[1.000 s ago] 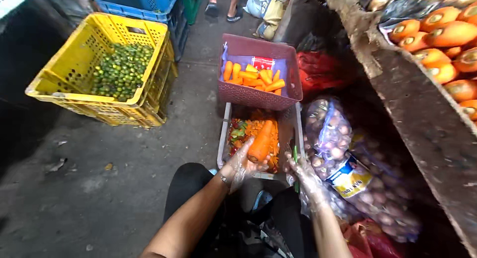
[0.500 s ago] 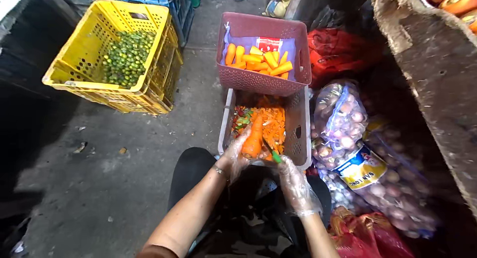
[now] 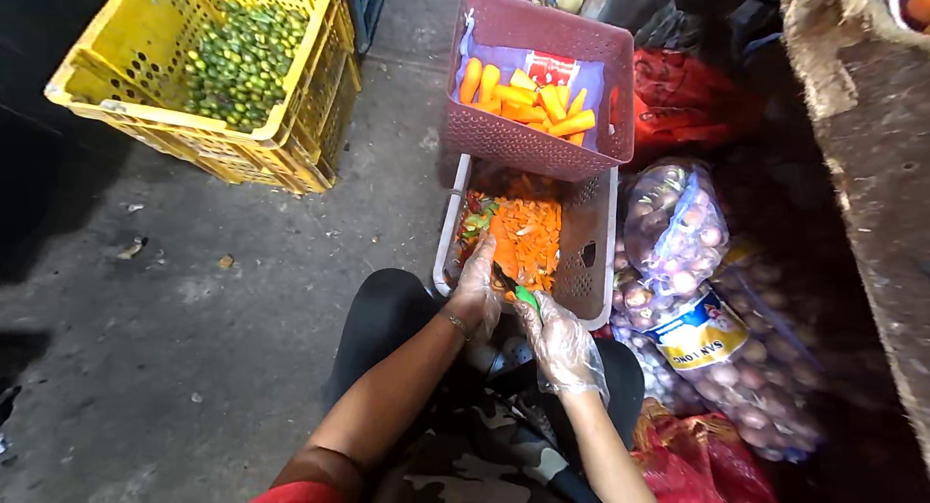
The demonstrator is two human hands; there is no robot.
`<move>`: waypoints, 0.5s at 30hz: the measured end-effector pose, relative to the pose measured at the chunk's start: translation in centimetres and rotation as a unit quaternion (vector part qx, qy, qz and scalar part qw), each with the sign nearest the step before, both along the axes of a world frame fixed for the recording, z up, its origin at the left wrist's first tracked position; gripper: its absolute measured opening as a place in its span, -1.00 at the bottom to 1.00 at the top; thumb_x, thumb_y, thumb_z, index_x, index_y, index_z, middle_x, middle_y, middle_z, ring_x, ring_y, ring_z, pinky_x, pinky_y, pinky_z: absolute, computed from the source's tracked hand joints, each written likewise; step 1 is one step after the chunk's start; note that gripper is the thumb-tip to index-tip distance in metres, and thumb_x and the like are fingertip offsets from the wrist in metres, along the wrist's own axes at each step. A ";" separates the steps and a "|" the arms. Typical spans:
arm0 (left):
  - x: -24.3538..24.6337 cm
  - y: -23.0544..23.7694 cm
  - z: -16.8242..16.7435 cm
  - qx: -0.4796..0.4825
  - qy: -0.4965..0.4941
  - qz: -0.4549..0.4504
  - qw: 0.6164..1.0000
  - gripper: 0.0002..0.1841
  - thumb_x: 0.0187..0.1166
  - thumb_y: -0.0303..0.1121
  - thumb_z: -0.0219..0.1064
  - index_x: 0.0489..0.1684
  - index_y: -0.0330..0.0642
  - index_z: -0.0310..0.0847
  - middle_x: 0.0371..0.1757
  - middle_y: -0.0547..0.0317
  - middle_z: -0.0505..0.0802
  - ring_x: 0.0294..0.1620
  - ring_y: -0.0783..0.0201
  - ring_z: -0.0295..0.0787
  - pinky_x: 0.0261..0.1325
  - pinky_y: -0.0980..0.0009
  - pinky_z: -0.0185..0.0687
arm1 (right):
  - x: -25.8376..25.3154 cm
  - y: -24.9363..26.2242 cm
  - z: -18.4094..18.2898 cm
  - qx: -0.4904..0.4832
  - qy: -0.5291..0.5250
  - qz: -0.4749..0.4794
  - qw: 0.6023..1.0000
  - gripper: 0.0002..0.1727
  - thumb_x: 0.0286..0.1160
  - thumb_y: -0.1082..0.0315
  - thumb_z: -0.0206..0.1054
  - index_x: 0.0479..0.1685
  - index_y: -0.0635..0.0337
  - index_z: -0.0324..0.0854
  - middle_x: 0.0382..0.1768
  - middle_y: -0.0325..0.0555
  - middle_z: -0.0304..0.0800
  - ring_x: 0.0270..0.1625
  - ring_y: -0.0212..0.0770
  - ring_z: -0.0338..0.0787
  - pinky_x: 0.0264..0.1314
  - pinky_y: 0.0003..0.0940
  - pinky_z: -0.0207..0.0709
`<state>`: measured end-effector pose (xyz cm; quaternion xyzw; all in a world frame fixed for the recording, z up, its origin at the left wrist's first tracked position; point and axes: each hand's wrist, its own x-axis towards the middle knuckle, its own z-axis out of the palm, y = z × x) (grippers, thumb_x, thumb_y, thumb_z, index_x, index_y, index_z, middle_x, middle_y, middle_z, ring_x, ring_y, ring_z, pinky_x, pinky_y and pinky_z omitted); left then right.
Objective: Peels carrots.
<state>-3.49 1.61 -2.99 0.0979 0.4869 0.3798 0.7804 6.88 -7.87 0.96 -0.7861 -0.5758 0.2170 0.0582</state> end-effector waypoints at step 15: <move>-0.3 0.2 -1.1 0.009 -0.013 -0.034 0.999 -0.44 0.79 0.22 -0.09 0.48 0.07 0.48 0.17 0.10 0.76 0.10 0.20 0.73 0.11 0.19 0.69 | 2.0 0.6 0.6 -0.002 0.049 0.023 0.999 -0.36 0.78 -0.19 -0.01 0.27 0.16 0.72 -0.12 0.15 0.90 -0.01 0.17 0.89 0.08 0.23 0.65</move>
